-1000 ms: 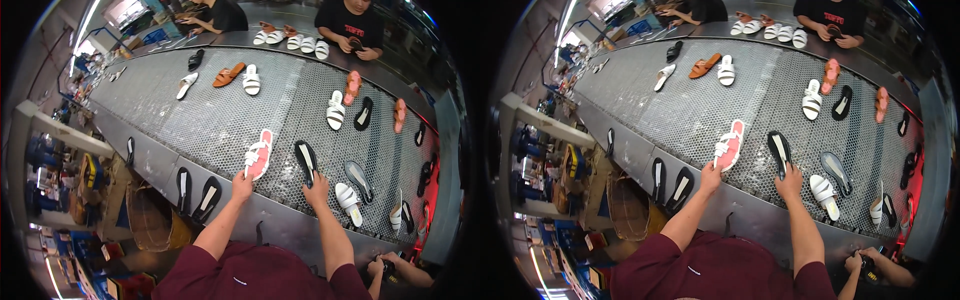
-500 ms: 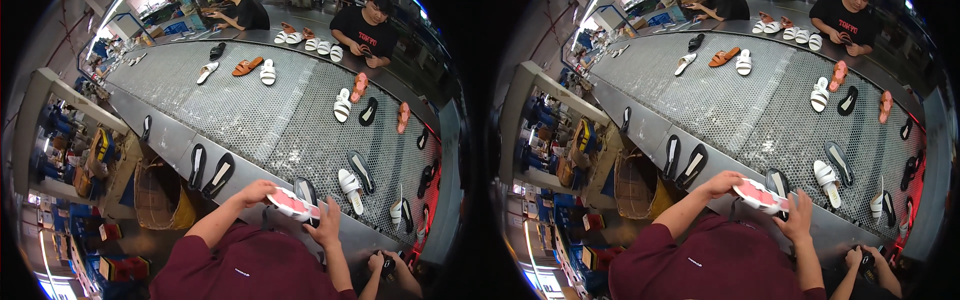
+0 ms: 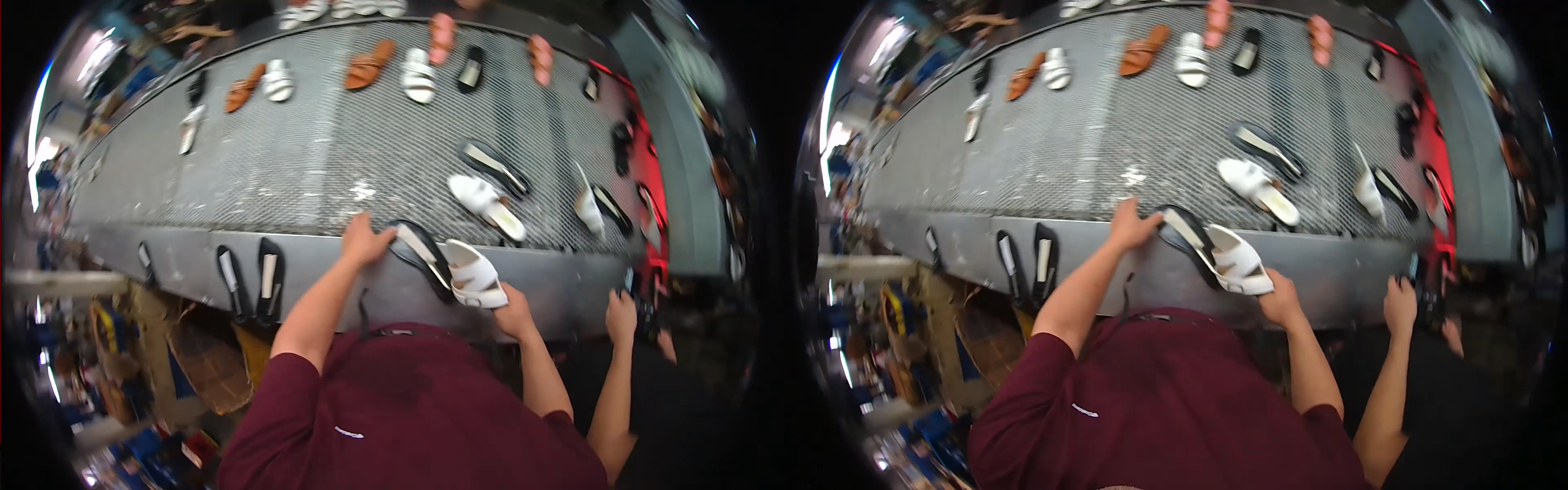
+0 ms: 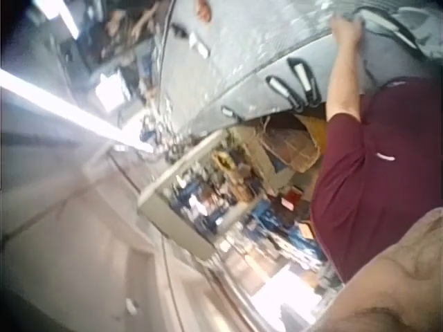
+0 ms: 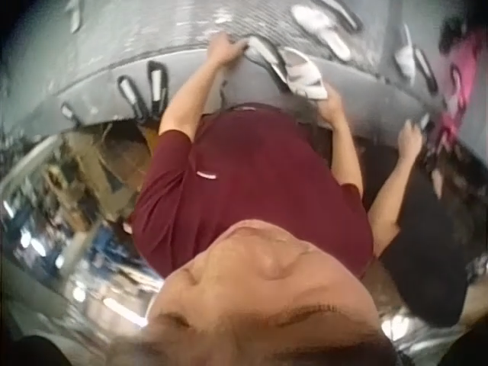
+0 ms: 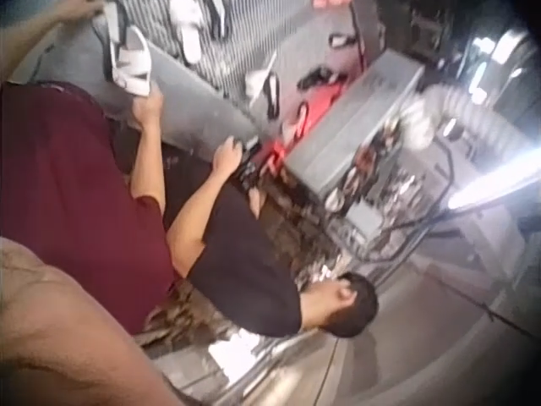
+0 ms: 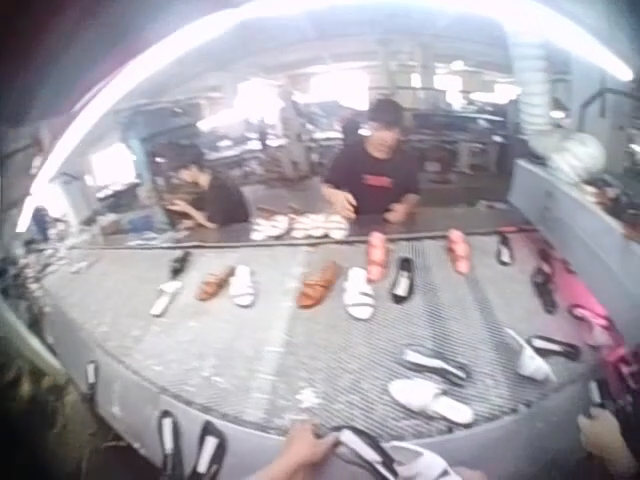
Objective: Assembling sandal components on a factory production line.
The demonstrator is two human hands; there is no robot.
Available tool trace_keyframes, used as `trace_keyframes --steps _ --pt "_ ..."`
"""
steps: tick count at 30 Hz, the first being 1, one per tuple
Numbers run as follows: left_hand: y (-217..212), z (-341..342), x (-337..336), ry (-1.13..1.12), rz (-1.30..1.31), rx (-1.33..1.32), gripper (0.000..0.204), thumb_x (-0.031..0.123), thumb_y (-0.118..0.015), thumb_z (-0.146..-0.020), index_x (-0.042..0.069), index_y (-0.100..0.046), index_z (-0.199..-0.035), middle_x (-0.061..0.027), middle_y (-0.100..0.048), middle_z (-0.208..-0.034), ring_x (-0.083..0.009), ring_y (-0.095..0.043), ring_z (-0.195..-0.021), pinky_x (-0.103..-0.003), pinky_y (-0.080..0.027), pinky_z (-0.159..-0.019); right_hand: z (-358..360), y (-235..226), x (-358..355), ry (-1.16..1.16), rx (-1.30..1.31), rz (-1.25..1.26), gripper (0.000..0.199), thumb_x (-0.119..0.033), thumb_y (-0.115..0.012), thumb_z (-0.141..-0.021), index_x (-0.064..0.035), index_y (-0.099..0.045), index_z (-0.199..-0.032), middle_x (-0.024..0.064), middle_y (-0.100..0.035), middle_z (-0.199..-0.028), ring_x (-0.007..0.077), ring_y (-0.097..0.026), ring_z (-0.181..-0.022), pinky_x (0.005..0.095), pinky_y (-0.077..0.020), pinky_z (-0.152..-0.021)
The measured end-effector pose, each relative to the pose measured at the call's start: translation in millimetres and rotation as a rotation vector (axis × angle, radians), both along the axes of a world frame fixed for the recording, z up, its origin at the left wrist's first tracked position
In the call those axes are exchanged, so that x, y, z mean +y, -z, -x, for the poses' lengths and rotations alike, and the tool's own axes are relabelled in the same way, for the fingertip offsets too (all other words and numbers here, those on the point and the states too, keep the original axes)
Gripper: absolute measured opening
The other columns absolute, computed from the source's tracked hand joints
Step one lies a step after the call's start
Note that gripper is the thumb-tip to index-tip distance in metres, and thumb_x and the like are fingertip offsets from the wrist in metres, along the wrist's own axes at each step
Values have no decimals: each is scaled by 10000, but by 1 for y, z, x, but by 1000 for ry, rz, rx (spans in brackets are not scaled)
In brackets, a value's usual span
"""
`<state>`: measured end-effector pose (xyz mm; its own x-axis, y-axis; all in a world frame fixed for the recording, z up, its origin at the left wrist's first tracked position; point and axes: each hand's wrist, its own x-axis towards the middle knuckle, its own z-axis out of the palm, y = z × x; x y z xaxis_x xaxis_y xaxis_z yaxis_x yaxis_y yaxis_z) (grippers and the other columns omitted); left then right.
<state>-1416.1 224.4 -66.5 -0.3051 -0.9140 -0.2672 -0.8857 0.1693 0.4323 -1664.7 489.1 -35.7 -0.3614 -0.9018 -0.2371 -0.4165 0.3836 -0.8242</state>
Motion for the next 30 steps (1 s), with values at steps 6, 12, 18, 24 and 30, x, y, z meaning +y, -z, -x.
trace_keyframes --steps 6,12,18,24,30 --pt "10 36 5 183 -19 -91 536 462 -650 -785 65 -638 -1144 -177 -533 -1260 -353 -489 -1148 -451 -384 -971 -17 -17 13 322 -584 -99 135 -94 -594 -858 -13 -641 -954 34 -651 -803 96 -599 -730 268 -486 -667" --pt "10 46 9 -35 -338 360 251 259 -694 -824 44 -616 -927 -35 -608 -794 -157 -575 -729 -276 -469 -739 -20 -1 -13 288 -716 -133 141 -5 -615 -818 3 -654 -954 71 -673 -821 135 -625 -717 294 -500 -661" --pt "-8 60 17 -275 -909 1168 123 150 -544 -947 41 -567 -999 -56 -626 -1080 -100 -564 -893 -261 -466 -812 -26 5 -41 237 -857 -130 112 6 -590 -835 8 -647 -931 75 -669 -839 149 -639 -725 298 -509 -658" --pt "-12 73 24 -232 -1243 1463 369 313 -613 -906 89 -447 -1147 -157 -548 -1256 -264 -544 -1132 -427 -432 -990 -25 12 -56 107 -839 -106 108 -36 -591 -864 3 -650 -946 57 -663 -835 120 -622 -724 276 -506 -642" --pt "-24 90 30 -176 -1166 1335 679 120 -761 -773 97 -377 -1334 -122 -570 -1217 -234 -563 -1104 -386 -455 -968 -16 10 -63 117 -876 -202 100 -60 -593 -861 -8 -660 -916 41 -661 -800 97 -607 -711 255 -481 -621"
